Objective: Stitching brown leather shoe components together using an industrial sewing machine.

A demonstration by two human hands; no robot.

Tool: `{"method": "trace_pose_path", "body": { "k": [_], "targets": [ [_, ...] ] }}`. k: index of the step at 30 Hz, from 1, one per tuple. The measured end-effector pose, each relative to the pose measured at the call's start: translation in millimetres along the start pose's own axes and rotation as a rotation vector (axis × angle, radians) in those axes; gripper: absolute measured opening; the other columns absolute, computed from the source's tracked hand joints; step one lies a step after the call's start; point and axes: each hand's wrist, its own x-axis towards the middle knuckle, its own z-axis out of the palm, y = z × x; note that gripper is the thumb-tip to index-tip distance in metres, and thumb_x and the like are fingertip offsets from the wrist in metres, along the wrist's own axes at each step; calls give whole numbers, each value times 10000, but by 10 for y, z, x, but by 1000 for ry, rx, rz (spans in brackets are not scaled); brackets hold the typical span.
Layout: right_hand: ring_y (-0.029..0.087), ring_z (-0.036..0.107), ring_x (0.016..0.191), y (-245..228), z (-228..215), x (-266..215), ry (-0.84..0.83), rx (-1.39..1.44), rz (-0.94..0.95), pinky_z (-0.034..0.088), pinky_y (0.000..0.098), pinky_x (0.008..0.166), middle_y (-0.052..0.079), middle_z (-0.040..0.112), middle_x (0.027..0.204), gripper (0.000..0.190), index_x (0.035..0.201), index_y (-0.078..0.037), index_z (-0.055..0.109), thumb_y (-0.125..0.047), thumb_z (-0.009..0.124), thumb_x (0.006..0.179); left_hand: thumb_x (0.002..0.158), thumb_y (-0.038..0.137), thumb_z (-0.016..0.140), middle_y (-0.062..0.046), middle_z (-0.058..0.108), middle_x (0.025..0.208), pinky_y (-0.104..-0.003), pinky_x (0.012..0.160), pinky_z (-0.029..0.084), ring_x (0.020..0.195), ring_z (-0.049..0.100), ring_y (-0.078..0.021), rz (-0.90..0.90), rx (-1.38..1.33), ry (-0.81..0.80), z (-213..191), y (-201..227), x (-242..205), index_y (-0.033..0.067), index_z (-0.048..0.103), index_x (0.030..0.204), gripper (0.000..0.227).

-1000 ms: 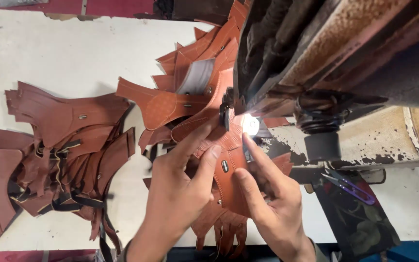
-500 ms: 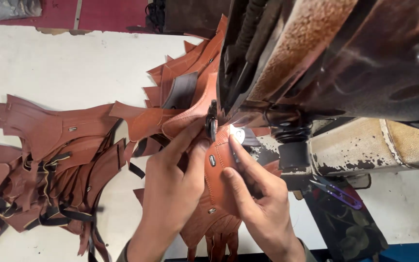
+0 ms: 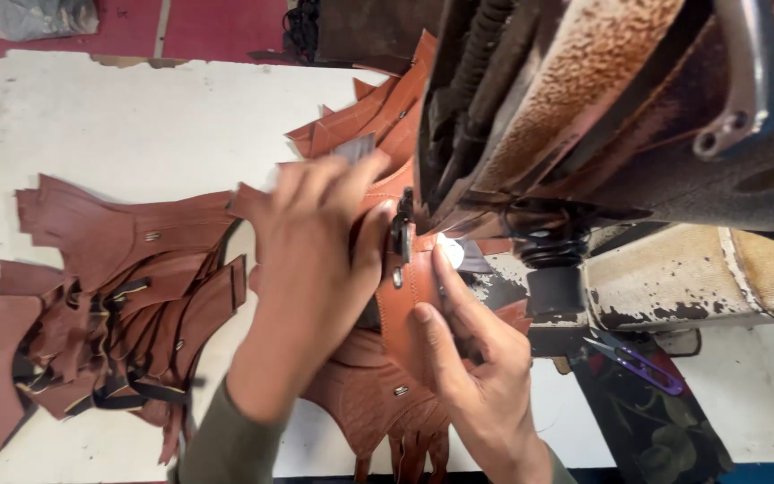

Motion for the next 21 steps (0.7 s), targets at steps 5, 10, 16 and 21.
{"method": "trace_pose_path", "body": {
  "k": [5, 10, 16, 21],
  "targets": [
    [98, 651, 976, -62, -317, 297, -6, -261, -344, 527, 220, 832, 85, 716, 1166, 376, 1366, 39, 620, 29, 640, 990, 987, 107, 622, -71, 748, 959, -262, 767, 537, 875, 675, -117, -477, -853, -402, -6, -190, -210, -7, 735, 1154, 232],
    [143, 567, 648, -80, -620, 509, -71, -498, -406, 453, 265, 572, 76, 758, 998, 245, 1169, 6, 728, 41, 679, 931, 958, 93, 615, -20, 795, 975, -194, 732, 522, 839, 656, -28, -664, -997, -442, -47, -61, -439, -23, 732, 1212, 303],
    [300, 609, 910, -53, -586, 496, -26, -820, -723, 450, 437, 846, 104, 699, 991, 153, 1031, 11, 729, 11, 742, 878, 931, 136, 666, -1, 733, 747, -220, 538, 458, 614, 553, -29, -817, -806, -432, -29, 78, -519, 8, 766, 1184, 301],
    [228, 641, 977, 10, -556, 182, 192, -585, -532, 514, 332, 832, 102, 656, 1107, 193, 1141, 9, 726, 29, 730, 949, 993, 170, 643, -42, 622, 602, -238, 424, 416, 475, 534, -61, -1052, -1086, -332, 154, 143, -726, 11, 768, 1262, 336]
  ]
}}
